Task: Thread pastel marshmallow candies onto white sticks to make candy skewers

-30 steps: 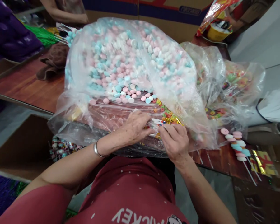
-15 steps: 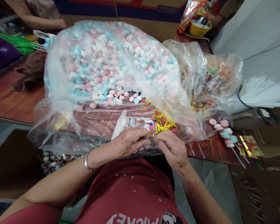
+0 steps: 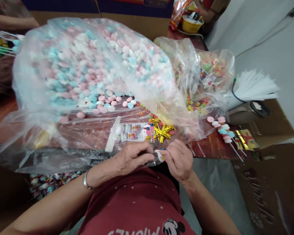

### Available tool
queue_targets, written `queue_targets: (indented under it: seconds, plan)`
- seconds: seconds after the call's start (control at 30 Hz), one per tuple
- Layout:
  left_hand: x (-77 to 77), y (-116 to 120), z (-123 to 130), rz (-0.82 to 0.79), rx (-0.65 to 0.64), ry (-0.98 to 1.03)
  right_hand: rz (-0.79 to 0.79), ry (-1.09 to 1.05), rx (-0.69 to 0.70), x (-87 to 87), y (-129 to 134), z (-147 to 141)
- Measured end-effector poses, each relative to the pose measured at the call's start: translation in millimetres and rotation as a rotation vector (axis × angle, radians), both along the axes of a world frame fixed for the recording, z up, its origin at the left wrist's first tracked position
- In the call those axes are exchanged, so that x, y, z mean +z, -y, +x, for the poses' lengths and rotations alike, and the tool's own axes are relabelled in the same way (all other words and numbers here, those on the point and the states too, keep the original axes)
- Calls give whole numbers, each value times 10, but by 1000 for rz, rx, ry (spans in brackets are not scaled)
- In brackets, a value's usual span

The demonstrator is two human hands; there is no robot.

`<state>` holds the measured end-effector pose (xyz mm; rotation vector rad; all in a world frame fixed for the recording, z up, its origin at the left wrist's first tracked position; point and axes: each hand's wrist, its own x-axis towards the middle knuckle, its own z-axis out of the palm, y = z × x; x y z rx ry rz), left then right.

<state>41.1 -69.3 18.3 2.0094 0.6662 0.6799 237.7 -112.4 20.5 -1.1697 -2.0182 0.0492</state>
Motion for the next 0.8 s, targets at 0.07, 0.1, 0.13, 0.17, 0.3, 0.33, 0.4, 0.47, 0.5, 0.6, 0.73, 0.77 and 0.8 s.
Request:
queue_targets:
  seconds: [0.07,0.1,0.13,0.17,0.3,0.33,0.4,0.47,0.5,0.6,0.73,0.77,0.8]
  plan:
    - [-31,16,20,83,-3,15,-40,33,-50,7,60,-16]
    - [-50,24,30,148,3,21,-78,45,-65,13,86,-8]
    - [-68,32,38,215,16,27,-125,43,-76,19,106,20]
    - [-83,40,44,271,35,33,-164,24,-96,21,118,76]
    - [-104,44,12,307,93,13,-105,-76,-565,-12,118,670]
    - [-103,37,-7,289,96,7,-82,-72,-678,-36,122,896]
    - [-103,15,-47,255,99,5,-78,50,-883,-109,152,1362]
    - [-110,-12,-75,235,109,22,-174,272,-1053,-214,213,1757]
    - [-115,-25,-82,227,108,30,-224,370,-1100,-273,251,1904]
    - [-117,-60,-83,181,92,23,-307,549,-1163,-428,361,2133]
    - [-80,-102,-92,105,81,-5,-217,472,-1132,-451,444,2167]
    - [-69,-113,-102,85,84,-4,-155,406,-1100,-417,456,2154]
    - [-59,-124,-113,60,90,-3,-88,329,-1053,-369,467,2129]
